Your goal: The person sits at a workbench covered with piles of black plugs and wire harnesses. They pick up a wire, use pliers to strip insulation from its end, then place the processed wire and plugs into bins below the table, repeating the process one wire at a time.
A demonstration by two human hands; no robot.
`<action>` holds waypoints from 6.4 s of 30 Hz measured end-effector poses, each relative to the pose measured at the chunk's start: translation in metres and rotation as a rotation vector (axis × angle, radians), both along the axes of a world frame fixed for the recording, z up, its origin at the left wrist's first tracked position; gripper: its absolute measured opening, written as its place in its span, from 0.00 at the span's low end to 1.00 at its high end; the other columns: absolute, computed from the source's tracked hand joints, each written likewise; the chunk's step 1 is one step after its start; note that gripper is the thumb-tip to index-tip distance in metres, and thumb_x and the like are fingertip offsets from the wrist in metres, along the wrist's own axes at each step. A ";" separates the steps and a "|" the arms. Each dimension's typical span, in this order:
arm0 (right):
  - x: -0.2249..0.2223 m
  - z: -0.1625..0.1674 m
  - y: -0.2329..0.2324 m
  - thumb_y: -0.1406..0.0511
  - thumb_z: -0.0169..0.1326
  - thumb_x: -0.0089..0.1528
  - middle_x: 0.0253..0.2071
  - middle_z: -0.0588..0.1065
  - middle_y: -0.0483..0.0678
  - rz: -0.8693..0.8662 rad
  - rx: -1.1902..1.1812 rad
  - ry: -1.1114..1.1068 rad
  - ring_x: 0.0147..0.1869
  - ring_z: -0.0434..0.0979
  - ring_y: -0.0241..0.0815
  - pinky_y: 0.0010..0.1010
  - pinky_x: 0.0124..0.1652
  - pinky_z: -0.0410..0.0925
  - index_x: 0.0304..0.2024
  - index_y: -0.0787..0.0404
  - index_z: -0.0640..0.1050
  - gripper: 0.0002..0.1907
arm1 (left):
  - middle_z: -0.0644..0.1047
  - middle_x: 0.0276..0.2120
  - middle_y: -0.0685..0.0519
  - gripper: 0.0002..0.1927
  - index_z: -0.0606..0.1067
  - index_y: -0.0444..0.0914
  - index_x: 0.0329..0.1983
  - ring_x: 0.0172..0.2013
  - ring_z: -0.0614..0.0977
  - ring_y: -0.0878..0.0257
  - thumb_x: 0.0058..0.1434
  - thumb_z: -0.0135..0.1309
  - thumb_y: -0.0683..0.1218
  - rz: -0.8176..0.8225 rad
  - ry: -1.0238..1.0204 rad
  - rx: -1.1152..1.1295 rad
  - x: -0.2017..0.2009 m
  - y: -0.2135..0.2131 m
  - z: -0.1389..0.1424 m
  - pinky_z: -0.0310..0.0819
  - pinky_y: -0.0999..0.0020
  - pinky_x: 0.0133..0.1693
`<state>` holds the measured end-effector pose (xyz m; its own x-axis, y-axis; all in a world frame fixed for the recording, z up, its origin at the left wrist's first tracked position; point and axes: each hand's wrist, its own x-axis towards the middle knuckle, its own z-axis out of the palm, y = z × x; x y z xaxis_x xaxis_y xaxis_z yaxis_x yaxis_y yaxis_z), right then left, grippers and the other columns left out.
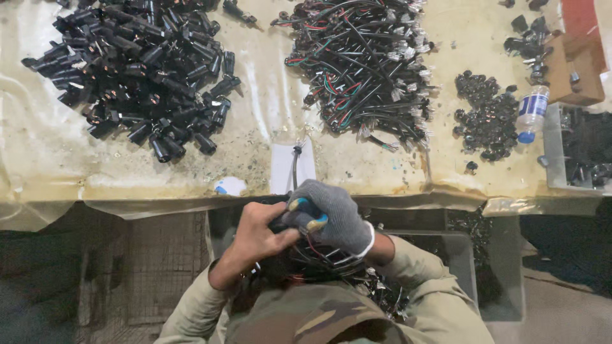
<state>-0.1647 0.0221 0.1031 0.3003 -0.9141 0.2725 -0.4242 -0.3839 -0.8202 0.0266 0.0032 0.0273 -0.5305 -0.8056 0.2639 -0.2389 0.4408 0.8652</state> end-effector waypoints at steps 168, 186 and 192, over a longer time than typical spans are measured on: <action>-0.025 -0.066 -0.046 0.57 0.71 0.50 0.33 0.76 0.52 -0.213 -0.055 0.399 0.34 0.78 0.53 0.41 0.33 0.69 0.39 0.58 0.81 0.20 | 0.74 0.33 0.57 0.11 0.75 0.36 0.48 0.34 0.73 0.71 0.68 0.57 0.47 0.020 0.648 0.575 -0.001 -0.001 -0.053 0.68 0.72 0.37; -0.004 -0.027 0.020 0.73 0.68 0.54 0.37 0.78 0.49 -0.194 -0.011 -0.135 0.41 0.82 0.42 0.30 0.41 0.73 0.40 0.61 0.76 0.15 | 0.77 0.22 0.47 0.16 0.81 0.38 0.41 0.19 0.78 0.57 0.48 0.65 0.47 -0.189 0.093 0.135 -0.021 -0.006 -0.014 0.73 0.65 0.26; -0.036 -0.014 0.052 0.55 0.65 0.64 0.29 0.75 0.46 0.097 0.476 -1.229 0.32 0.74 0.41 0.33 0.35 0.68 0.25 0.56 0.75 0.19 | 0.76 0.22 0.48 0.13 0.81 0.40 0.39 0.24 0.80 0.53 0.50 0.65 0.46 -0.101 0.048 -0.169 -0.033 0.026 -0.003 0.72 0.62 0.28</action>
